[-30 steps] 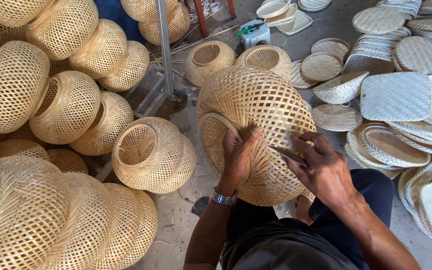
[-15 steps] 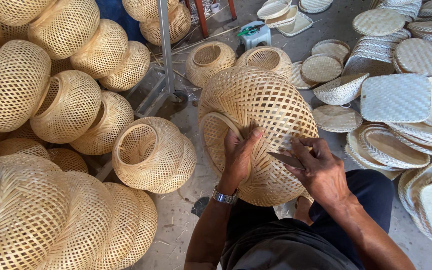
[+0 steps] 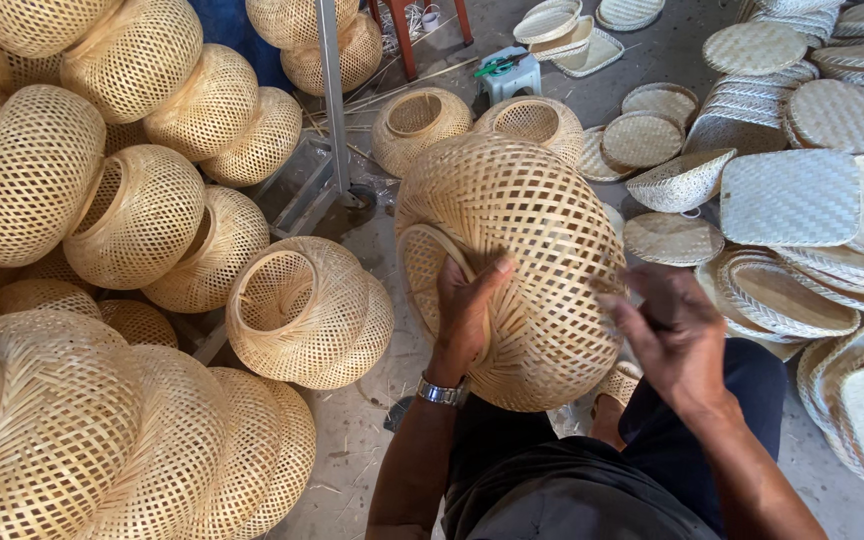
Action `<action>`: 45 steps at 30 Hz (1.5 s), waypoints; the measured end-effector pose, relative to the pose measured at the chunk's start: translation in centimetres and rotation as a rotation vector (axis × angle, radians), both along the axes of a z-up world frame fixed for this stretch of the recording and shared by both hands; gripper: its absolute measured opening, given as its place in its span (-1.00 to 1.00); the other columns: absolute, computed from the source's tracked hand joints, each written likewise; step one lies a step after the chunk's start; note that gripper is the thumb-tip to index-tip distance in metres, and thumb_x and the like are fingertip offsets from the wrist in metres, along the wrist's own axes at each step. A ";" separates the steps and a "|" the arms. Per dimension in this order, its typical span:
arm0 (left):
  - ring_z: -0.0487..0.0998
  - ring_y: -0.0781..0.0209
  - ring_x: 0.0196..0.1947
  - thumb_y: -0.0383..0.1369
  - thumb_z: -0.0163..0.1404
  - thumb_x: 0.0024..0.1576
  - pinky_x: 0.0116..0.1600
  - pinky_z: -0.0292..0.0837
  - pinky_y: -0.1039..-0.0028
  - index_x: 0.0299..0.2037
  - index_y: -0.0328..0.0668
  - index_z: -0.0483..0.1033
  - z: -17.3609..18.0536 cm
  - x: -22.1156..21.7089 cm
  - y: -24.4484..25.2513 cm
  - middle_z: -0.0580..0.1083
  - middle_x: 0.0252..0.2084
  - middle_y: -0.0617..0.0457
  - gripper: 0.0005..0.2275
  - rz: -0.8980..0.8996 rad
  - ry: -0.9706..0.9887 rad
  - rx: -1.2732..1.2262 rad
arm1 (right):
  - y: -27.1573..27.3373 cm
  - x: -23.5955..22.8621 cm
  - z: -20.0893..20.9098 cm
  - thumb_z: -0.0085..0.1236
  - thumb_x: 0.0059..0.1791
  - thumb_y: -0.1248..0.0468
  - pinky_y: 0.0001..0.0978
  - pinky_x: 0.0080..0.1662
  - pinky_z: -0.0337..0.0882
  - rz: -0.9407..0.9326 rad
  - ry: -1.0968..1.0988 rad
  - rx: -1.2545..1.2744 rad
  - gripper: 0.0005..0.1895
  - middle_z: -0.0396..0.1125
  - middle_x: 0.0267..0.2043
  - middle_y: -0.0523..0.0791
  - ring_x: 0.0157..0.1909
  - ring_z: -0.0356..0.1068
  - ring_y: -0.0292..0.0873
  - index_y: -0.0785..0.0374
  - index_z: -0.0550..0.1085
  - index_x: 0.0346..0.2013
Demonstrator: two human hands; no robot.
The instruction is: The person sits on the floor surrounded by woven baskets and uses a wooden mallet to tap and adjust the weave of a large basket held in their lap. They rotate the basket to work on different sections of the rim and body.
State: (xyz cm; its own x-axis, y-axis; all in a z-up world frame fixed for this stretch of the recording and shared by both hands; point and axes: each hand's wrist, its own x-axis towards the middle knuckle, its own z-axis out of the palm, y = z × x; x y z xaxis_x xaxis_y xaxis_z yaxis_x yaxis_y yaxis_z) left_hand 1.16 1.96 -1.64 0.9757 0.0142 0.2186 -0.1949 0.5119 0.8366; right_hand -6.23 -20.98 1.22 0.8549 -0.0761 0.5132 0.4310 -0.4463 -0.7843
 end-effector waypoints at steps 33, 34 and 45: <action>0.56 0.35 -0.20 -0.47 0.23 0.07 -0.01 0.53 0.51 0.07 -0.37 0.44 0.6 -1.5 -2.1 0.55 -0.15 0.04 -0.63 -0.028 0.009 -0.077 | 1.8 -0.4 4.6 0.36 -0.16 0.28 -0.23 -0.29 0.61 0.027 -0.083 -0.520 -0.51 0.39 -0.04 0.04 -0.31 0.53 0.00 0.26 0.54 0.07; 0.56 0.34 -0.19 -0.48 0.23 0.08 -0.01 0.53 0.50 0.07 -0.38 0.43 0.6 -1.5 -2.2 0.55 -0.15 0.03 -0.63 -0.031 0.004 -0.076 | 1.7 -0.4 4.7 0.37 -0.18 0.26 -0.20 -0.29 0.60 0.025 -0.067 -0.568 -0.49 0.39 -0.04 0.04 -0.31 0.53 0.02 0.27 0.53 0.06; 0.55 0.34 -0.16 -0.49 0.19 0.13 -0.02 0.52 0.51 0.15 -0.39 0.37 1.7 -2.4 -2.9 0.53 -0.08 0.02 -0.60 -0.091 -0.007 -0.115 | 1.9 -0.4 4.1 0.38 -0.20 0.19 -0.15 -0.25 0.57 0.038 -0.062 -0.645 -0.47 0.40 -0.01 0.01 -0.23 0.52 0.06 0.29 0.51 0.03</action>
